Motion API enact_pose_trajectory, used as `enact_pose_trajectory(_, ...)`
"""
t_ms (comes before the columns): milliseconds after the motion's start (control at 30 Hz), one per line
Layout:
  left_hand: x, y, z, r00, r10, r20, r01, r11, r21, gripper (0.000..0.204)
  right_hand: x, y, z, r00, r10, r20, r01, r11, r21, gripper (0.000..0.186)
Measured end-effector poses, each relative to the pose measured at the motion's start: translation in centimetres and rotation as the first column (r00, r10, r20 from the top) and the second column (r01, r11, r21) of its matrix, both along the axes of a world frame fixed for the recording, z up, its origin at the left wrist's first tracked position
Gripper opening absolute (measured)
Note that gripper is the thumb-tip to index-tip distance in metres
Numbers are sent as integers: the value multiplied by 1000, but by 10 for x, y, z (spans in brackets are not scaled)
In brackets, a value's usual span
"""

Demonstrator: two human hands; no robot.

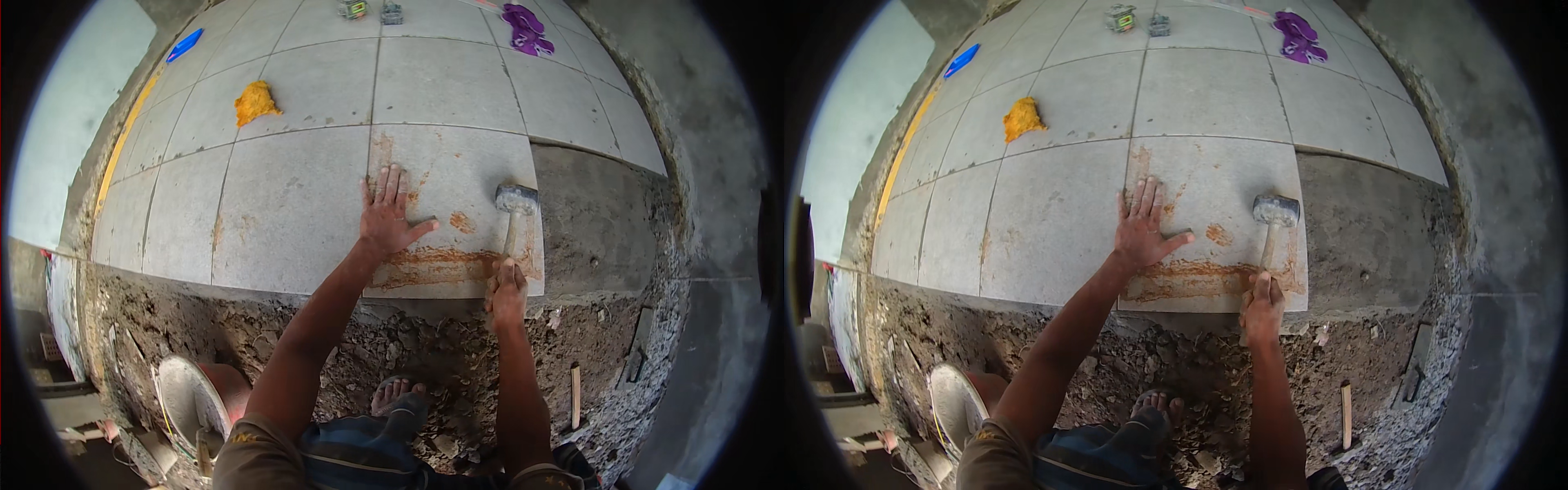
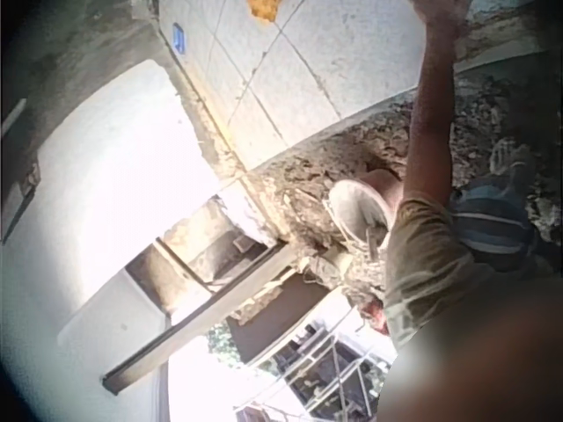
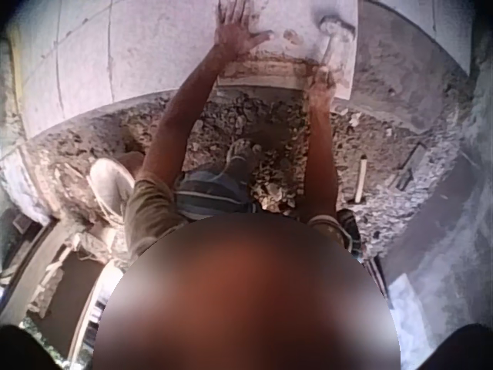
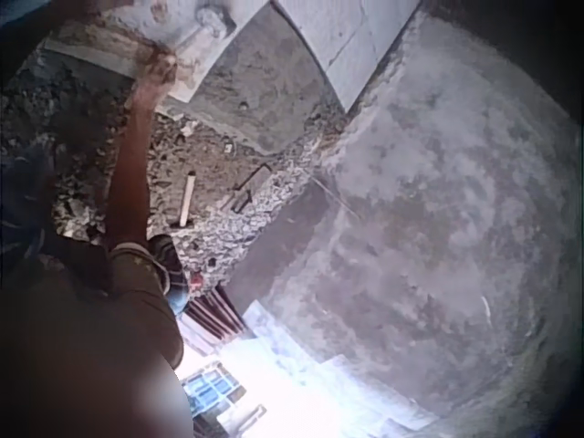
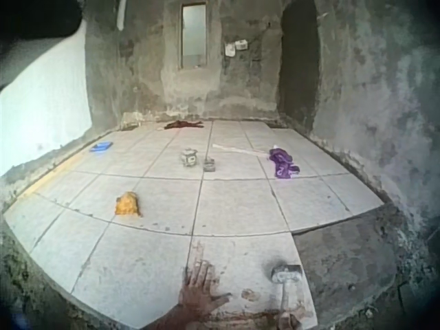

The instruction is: Applying mortar and laying ceramic tiles on a floor surface.

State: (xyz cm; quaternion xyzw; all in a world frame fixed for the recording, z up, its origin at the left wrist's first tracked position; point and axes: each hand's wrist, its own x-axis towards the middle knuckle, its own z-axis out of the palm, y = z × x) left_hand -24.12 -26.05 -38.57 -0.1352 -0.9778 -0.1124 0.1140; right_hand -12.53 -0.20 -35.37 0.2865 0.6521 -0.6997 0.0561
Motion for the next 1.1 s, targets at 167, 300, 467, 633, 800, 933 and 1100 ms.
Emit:
enact_pose_trajectory(167, 10, -46, 9, 996, 92, -21, -90, 990, 108, 105, 28, -7, -2, 969, 162, -187, -93, 939, 330, 46)
enact_pose_trajectory(300, 27, -156, -4, 830, 556, 45, -547, 827, -130, 101, 38, -21, 6, 919, 319, -233, -169, 851, 497, 40)
enact_pose_trajectory(467, 30, -174, -3, 821, 563, 101, -552, 826, -115, 102, 41, -29, -12, 896, 361, -257, -193, 840, 508, 35)
enact_pose_trajectory(633, 26, -169, -1, 827, 546, 138, -531, 837, -128, 104, 34, -30, -13, 894, 370, -252, -139, 765, 629, 32)
enact_pose_trajectory(800, 28, -173, -2, 834, 539, 121, -527, 842, -118, 104, 23, -38, 9, 843, 434, -318, 17, 569, 822, 31)
enact_pose_trajectory(933, 28, -171, -4, 838, 535, 109, -525, 844, -109, 104, 2, -39, 14, 769, 580, -270, 53, 363, 930, 25)
enact_pose_trajectory(1100, 21, -169, -1, 843, 529, 103, -521, 848, -95, 103, -27, -50, -16, 720, 657, -225, 76, 248, 966, 31)
